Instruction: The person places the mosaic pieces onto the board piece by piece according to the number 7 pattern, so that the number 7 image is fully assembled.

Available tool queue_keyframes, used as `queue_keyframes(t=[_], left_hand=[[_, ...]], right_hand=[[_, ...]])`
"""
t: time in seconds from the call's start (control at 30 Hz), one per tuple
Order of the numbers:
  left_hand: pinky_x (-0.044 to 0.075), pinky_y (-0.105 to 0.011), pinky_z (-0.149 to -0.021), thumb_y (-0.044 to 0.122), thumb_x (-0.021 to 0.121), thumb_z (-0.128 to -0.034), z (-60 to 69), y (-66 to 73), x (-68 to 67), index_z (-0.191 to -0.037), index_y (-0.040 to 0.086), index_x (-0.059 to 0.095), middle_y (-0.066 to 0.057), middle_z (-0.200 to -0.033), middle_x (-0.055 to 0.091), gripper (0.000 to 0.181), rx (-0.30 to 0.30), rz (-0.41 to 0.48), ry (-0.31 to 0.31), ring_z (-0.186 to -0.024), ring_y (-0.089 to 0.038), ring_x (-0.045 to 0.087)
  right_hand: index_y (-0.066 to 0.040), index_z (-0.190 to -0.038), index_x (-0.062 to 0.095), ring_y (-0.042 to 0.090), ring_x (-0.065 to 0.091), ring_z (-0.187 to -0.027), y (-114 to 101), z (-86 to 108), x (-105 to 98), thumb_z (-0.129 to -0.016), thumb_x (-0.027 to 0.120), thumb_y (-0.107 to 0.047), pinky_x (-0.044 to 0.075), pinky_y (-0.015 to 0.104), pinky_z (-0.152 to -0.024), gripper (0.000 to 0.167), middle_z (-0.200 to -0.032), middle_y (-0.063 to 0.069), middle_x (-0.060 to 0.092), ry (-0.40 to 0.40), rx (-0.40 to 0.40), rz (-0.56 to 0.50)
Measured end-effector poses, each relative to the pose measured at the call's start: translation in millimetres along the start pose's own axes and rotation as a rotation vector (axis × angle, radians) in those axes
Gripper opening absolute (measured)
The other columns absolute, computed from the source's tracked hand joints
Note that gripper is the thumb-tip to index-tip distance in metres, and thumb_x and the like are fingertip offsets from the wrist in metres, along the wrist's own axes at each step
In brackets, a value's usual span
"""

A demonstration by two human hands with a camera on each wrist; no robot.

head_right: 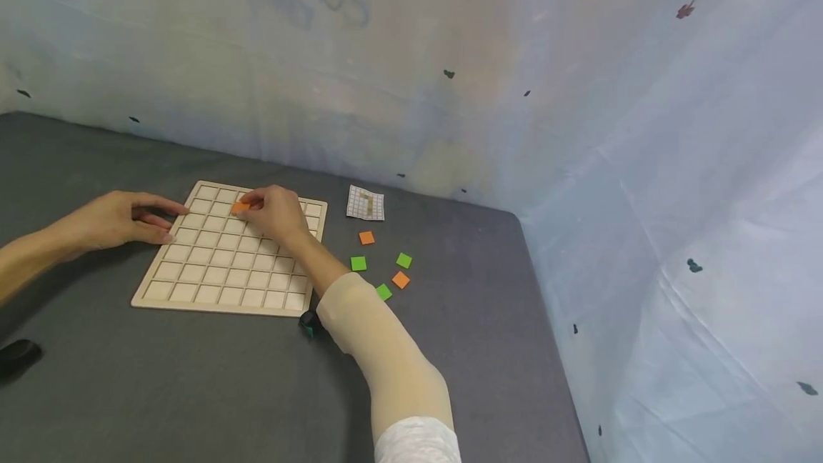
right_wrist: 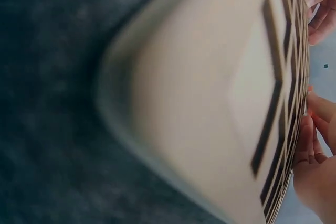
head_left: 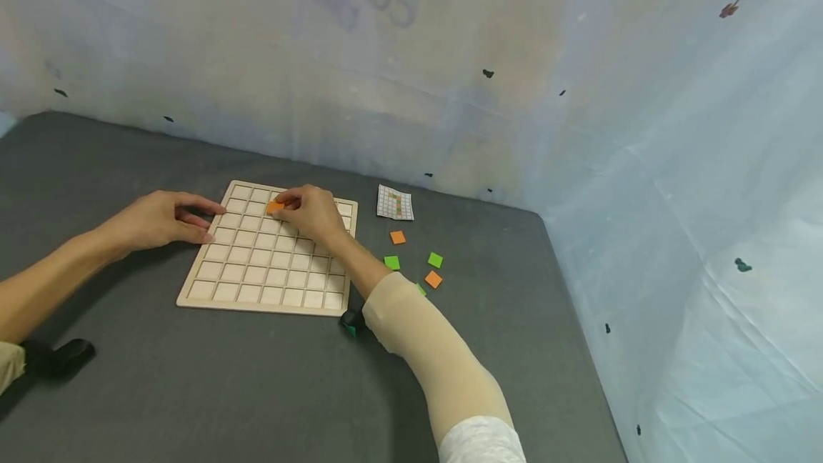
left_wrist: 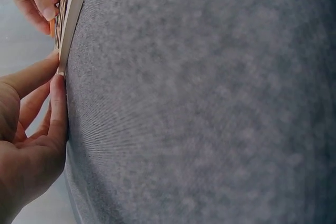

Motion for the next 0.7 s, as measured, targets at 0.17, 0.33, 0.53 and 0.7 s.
queue_keyframes(t=[0.17, 0.33, 0.53, 0.7], left_hand=[[0.052, -0.027, -0.074, 0.031, 0.076, -0.0902, 3.2, -0.4, 1.2, -0.141, 0.005, 0.054, -0.021, -0.128, 0.06, 0.061, 0.001, 0.017, 0.003, -0.093, 0.004, 0.059], [0.052, -0.027, -0.074, 0.033, 0.076, -0.0899, 3.2, -0.2, 1.4, -0.141, 0.005, 0.054, -0.021, -0.127, 0.061, 0.062, 0.003, 0.005, 0.009, -0.094, 0.001, 0.06], [0.052, -0.027, -0.073, 0.031, 0.076, -0.0898, 2.3, -1.5, 1.8, -0.142, 0.004, 0.054, -0.02, -0.126, 0.061, 0.063, -0.004, 0.007, 0.011, -0.095, -0.003, 0.061], [0.052, -0.027, -0.074, 0.03, 0.075, -0.091, 1.5, -1.2, 2.9, -0.142, 0.003, 0.052, -0.022, -0.129, 0.059, 0.062, 0.001, 0.018, 0.004, -0.092, 0.003, 0.059]], right_hand=[[-0.02, -0.113, 0.076, -0.002, 0.057, -0.081, -3.0, 0.0, 4.8, -0.091, 0.075, -0.027, 0.045, 0.012, -0.069, 0.023, -0.097, -0.01, 0.065, -0.004, -0.025, 0.056], [-0.02, -0.113, 0.076, -0.001, 0.056, -0.082, -5.1, 1.0, 5.0, -0.091, 0.075, -0.029, 0.045, 0.013, -0.069, 0.023, -0.096, -0.011, 0.063, -0.013, -0.036, 0.074], [-0.021, -0.112, 0.076, -0.001, 0.056, -0.081, -3.7, 1.2, 5.7, -0.09, 0.076, -0.029, 0.044, 0.013, -0.069, 0.023, -0.094, -0.011, 0.061, -0.011, -0.032, 0.064], [-0.021, -0.114, 0.075, -0.002, 0.056, -0.083, 0.3, 0.2, 4.9, -0.09, 0.076, -0.03, 0.045, 0.013, -0.071, 0.025, -0.095, -0.012, 0.063, -0.018, -0.012, 0.029]])
Point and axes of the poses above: each hand's wrist, its own z-axis away from the middle knuckle, its own x-axis out of the palm, y = z × x, the point moved 9 cm from there along -z, towards the middle knuckle
